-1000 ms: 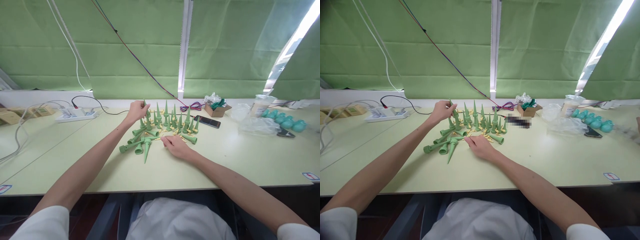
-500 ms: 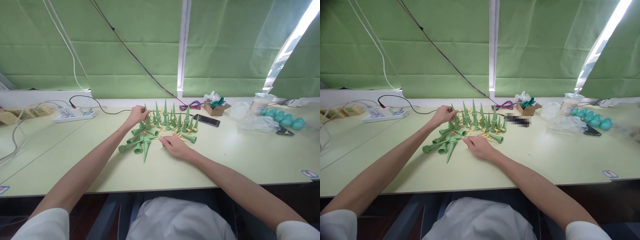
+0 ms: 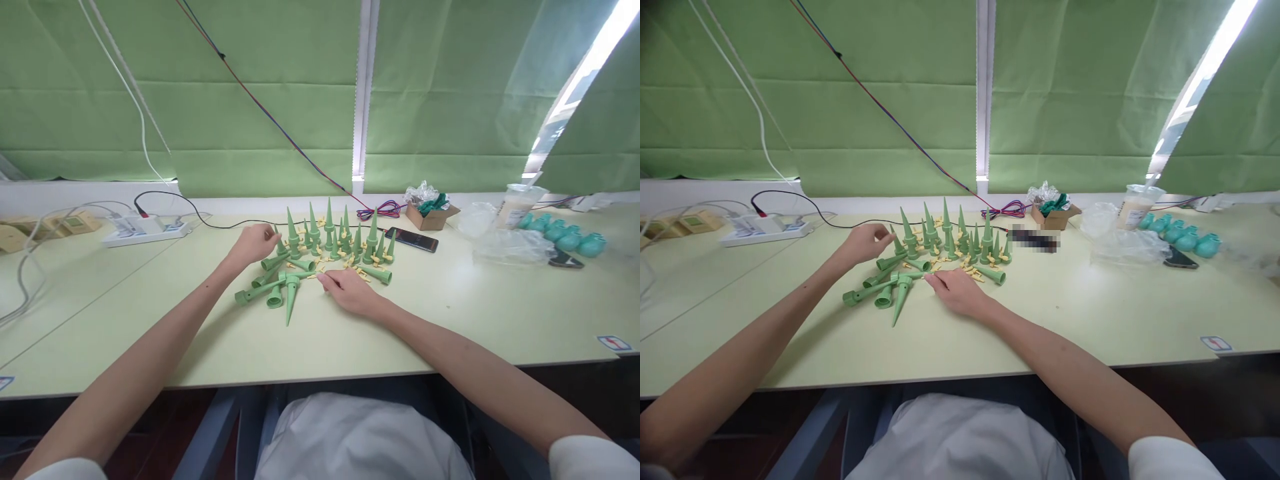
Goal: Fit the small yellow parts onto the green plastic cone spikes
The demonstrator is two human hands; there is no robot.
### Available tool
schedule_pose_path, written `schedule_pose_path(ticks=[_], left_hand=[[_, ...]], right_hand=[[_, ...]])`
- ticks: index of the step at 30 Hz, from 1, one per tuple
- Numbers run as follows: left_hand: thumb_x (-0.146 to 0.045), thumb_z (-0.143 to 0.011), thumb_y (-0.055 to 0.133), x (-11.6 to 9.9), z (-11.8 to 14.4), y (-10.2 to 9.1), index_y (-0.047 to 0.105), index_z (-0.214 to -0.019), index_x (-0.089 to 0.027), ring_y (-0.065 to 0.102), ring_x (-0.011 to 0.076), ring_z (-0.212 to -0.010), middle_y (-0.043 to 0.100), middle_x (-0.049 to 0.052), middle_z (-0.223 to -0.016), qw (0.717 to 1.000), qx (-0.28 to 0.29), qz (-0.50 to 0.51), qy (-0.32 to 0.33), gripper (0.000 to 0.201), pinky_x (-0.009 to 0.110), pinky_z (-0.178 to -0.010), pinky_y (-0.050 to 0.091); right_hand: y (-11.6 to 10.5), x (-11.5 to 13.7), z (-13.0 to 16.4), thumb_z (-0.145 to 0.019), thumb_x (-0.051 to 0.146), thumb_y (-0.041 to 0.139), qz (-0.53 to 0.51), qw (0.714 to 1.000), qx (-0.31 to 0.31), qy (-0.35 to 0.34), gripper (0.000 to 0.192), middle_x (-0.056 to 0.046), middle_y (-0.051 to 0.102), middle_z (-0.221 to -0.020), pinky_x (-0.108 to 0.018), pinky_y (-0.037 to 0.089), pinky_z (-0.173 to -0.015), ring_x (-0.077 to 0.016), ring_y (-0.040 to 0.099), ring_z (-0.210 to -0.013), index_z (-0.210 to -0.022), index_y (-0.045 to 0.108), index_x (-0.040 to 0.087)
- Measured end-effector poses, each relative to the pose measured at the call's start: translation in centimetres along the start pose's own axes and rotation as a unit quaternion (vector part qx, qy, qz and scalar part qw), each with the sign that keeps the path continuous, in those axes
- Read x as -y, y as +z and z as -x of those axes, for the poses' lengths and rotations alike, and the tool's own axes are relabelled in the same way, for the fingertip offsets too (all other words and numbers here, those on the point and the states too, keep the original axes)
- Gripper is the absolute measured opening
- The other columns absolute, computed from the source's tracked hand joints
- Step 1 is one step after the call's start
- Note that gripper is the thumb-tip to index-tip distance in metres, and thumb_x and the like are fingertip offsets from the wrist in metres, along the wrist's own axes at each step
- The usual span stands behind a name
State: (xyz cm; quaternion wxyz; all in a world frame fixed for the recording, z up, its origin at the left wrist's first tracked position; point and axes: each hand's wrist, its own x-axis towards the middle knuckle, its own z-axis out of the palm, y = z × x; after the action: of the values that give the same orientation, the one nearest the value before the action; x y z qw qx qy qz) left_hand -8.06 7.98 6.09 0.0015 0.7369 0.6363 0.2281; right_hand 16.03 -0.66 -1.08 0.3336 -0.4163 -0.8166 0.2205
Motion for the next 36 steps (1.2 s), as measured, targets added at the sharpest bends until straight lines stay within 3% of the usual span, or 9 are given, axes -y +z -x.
schedule_pose_path(ticks=[3,7,11,15,22,28,36], left_hand=[[-0.046,-0.077,0.061,1.7,0.3,0.9,0.066,-0.083,-0.018,0.068,0.0276,-0.086,0.074,0.011,-0.094,0.996,0.076,-0.037,-0.007,0.029,0.031,-0.066,0.05],[-0.049,-0.074,0.062,2.7,0.9,2.1,0.068,-0.076,-0.02,0.068,0.0281,-0.086,0.075,0.011,-0.092,0.99,0.135,-0.049,0.0,0.03,0.031,-0.063,0.049],[-0.046,-0.077,0.058,2.6,1.2,2.5,0.068,-0.077,-0.019,0.068,0.0277,-0.087,0.074,0.012,-0.097,0.99,0.132,-0.054,0.007,0.028,0.031,-0.065,0.05],[-0.041,-0.077,0.059,2.2,1.3,2.3,0.069,-0.092,-0.017,0.069,0.0275,-0.089,0.075,0.011,-0.098,0.991,0.125,-0.053,-0.004,0.03,0.032,-0.067,0.051],[-0.038,-0.078,0.059,1.4,2.1,1.4,0.067,-0.103,-0.017,0.068,0.0279,-0.094,0.074,0.012,-0.102,0.991,0.118,-0.052,-0.033,0.034,0.031,-0.067,0.052],[-0.039,-0.082,0.055,0.2,3.8,0.1,0.063,-0.113,-0.017,0.065,0.0288,-0.101,0.073,0.01,-0.106,0.993,0.097,-0.056,-0.029,0.039,0.032,-0.066,0.051],[-0.04,-0.084,0.051,-0.7,4.3,-0.4,0.064,-0.112,-0.018,0.065,0.0275,-0.099,0.072,0.01,-0.11,0.991,0.114,-0.066,-0.026,0.038,0.031,-0.064,0.05]], right_hand=[[0.1,-0.2,-0.1,-0.102,0.04,0.036,0.001,1.0,-0.031,-0.003,0.044,0.003,0.047,-0.058,-0.027,0.029,-0.06,-0.0118,0.042,-0.056,-0.065,0.046,0.019],[0.3,-0.8,-0.2,-0.099,0.032,0.045,-0.004,0.997,-0.08,-0.004,0.027,0.0,0.062,-0.075,-0.026,0.035,-0.064,-0.0126,0.051,-0.064,-0.08,0.057,0.018],[0.3,-1.3,-0.4,-0.095,0.021,0.051,0.011,0.997,-0.081,0.005,0.015,-0.006,0.07,-0.095,-0.029,0.043,-0.076,-0.0155,0.059,-0.077,-0.101,0.064,0.016],[0.4,-1.6,-0.5,-0.092,0.014,0.053,0.028,0.997,-0.075,0.019,0.03,-0.009,0.069,-0.111,-0.035,0.046,-0.091,-0.0189,0.063,-0.093,-0.121,0.06,0.015],[0.7,-2.3,-0.8,-0.092,0.016,0.049,0.09,0.996,-0.026,0.013,0.05,-0.016,0.053,-0.143,-0.043,0.04,-0.108,-0.027,0.049,-0.132,-0.142,0.047,0.011],[0.7,-2.1,-1.1,-0.096,0.017,0.04,0.128,0.991,0.037,0.015,0.054,-0.014,0.053,-0.144,-0.045,0.043,-0.107,-0.0284,0.054,-0.129,-0.15,0.037,0.013],[0.9,-2.3,-1.1,-0.097,0.018,0.039,0.137,0.99,0.034,-0.009,0.047,-0.014,0.054,-0.143,-0.043,0.041,-0.109,-0.0258,0.053,-0.13,-0.144,0.044,0.014]])
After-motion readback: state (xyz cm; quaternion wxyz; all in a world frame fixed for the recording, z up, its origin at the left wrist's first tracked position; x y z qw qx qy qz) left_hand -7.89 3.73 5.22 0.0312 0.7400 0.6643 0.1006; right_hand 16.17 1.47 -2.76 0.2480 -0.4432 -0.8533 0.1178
